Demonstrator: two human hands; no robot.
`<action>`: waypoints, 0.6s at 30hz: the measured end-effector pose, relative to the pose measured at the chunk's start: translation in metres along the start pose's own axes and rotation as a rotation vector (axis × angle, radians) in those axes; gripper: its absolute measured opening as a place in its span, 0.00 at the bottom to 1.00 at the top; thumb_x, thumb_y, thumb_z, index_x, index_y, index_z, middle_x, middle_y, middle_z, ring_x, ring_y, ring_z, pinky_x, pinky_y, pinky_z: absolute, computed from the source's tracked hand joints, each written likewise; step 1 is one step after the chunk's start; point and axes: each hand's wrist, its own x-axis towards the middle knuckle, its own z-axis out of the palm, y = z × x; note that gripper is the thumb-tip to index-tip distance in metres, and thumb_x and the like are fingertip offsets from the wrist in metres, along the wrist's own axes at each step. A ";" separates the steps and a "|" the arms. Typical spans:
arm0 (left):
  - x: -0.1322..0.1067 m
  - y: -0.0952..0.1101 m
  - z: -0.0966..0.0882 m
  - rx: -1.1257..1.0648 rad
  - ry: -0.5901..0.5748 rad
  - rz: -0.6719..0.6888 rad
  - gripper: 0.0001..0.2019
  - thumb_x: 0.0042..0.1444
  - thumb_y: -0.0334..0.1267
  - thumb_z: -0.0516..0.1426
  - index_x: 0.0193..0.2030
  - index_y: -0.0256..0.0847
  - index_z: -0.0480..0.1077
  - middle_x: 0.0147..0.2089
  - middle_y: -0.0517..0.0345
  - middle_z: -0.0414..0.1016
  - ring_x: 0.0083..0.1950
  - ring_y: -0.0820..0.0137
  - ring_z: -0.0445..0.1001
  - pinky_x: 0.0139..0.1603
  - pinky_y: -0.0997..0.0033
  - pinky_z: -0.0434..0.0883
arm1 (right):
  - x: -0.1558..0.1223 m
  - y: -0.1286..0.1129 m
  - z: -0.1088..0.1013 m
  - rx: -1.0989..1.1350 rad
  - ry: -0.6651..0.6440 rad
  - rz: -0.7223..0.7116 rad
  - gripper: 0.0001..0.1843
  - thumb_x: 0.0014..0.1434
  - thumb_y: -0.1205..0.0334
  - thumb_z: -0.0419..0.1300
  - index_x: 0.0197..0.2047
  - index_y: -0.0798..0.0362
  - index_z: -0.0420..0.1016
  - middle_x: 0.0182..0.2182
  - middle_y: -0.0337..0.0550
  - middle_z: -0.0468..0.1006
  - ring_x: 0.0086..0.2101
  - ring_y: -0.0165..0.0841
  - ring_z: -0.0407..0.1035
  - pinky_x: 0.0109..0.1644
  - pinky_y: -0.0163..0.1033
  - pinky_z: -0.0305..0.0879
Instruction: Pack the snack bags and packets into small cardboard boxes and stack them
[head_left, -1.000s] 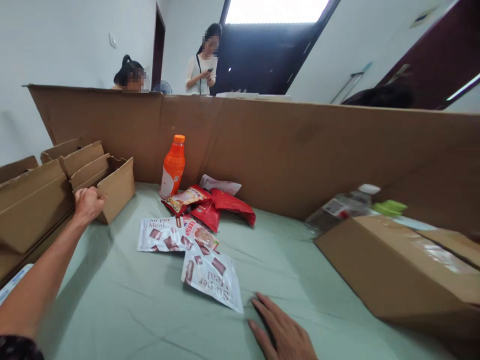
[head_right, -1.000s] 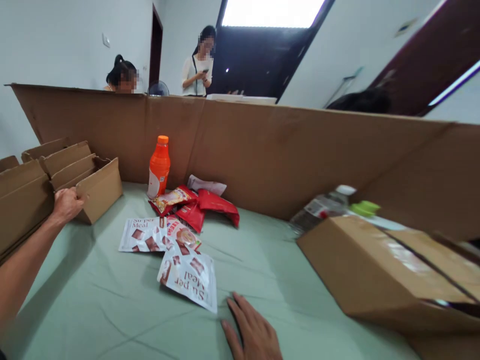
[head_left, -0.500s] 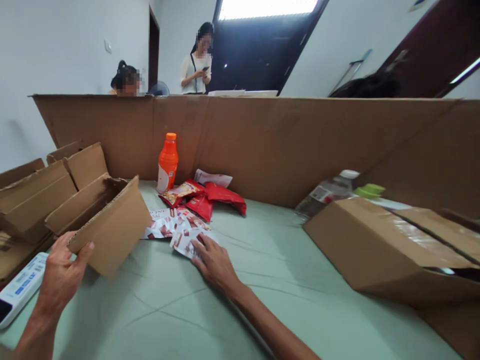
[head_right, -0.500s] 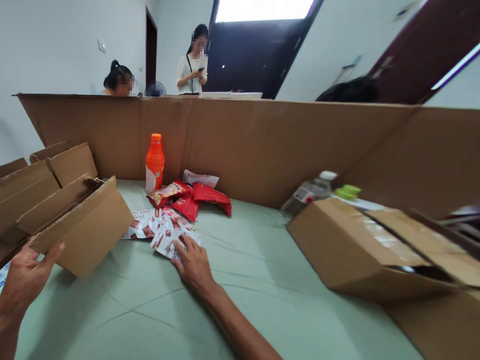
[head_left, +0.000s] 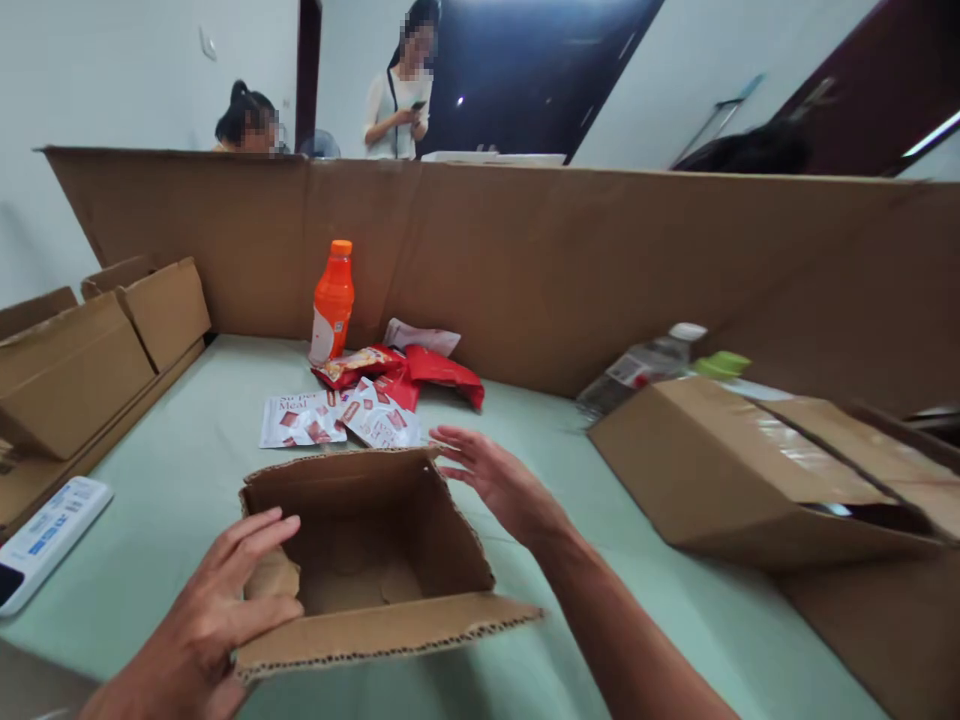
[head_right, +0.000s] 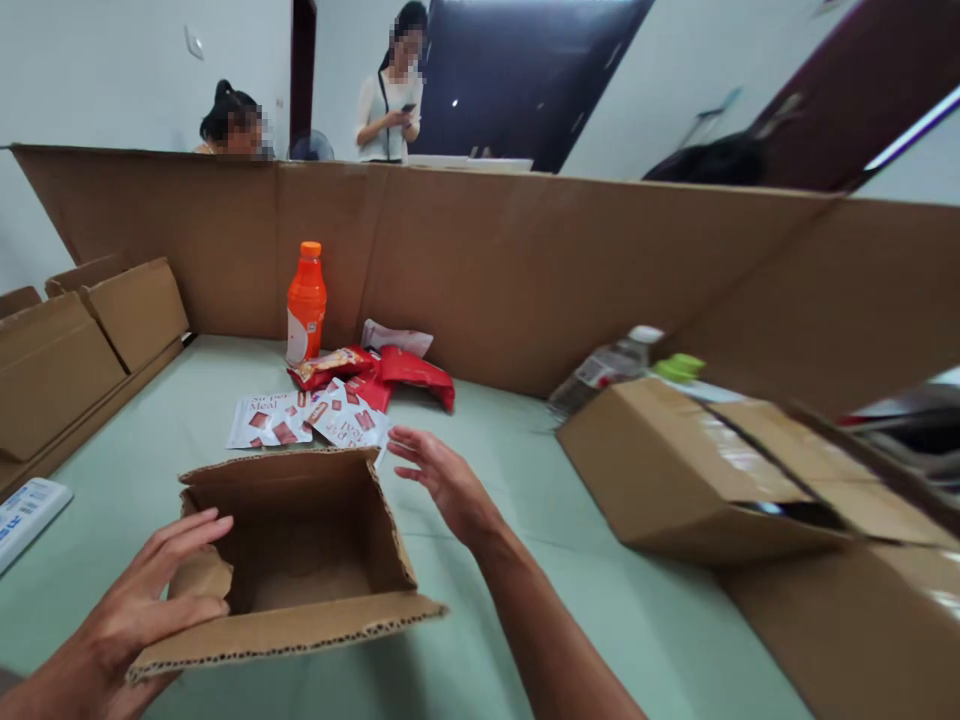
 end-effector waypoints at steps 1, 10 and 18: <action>0.002 0.000 0.000 0.001 -0.019 -0.004 0.22 0.55 0.20 0.52 0.50 0.48 0.74 0.77 0.52 0.53 0.77 0.55 0.51 0.68 0.40 0.68 | -0.014 -0.009 -0.006 0.090 -0.047 0.014 0.42 0.64 0.26 0.42 0.65 0.46 0.71 0.63 0.55 0.74 0.60 0.49 0.71 0.55 0.55 0.72; 0.027 0.003 -0.019 0.046 -0.142 0.004 0.18 0.49 0.26 0.56 0.48 0.43 0.72 0.43 0.53 0.78 0.49 0.58 0.78 0.67 0.39 0.69 | -0.039 -0.059 0.022 0.355 -0.230 0.031 0.42 0.53 0.35 0.68 0.66 0.43 0.67 0.59 0.50 0.76 0.55 0.47 0.72 0.60 0.53 0.68; 0.013 -0.001 -0.020 -0.171 0.199 0.018 0.29 0.46 0.30 0.58 0.58 0.49 0.68 0.48 0.51 0.77 0.49 0.58 0.78 0.58 0.53 0.78 | -0.057 -0.059 0.000 0.010 -0.213 -0.032 0.27 0.59 0.34 0.62 0.39 0.50 0.83 0.38 0.48 0.84 0.39 0.44 0.77 0.46 0.47 0.75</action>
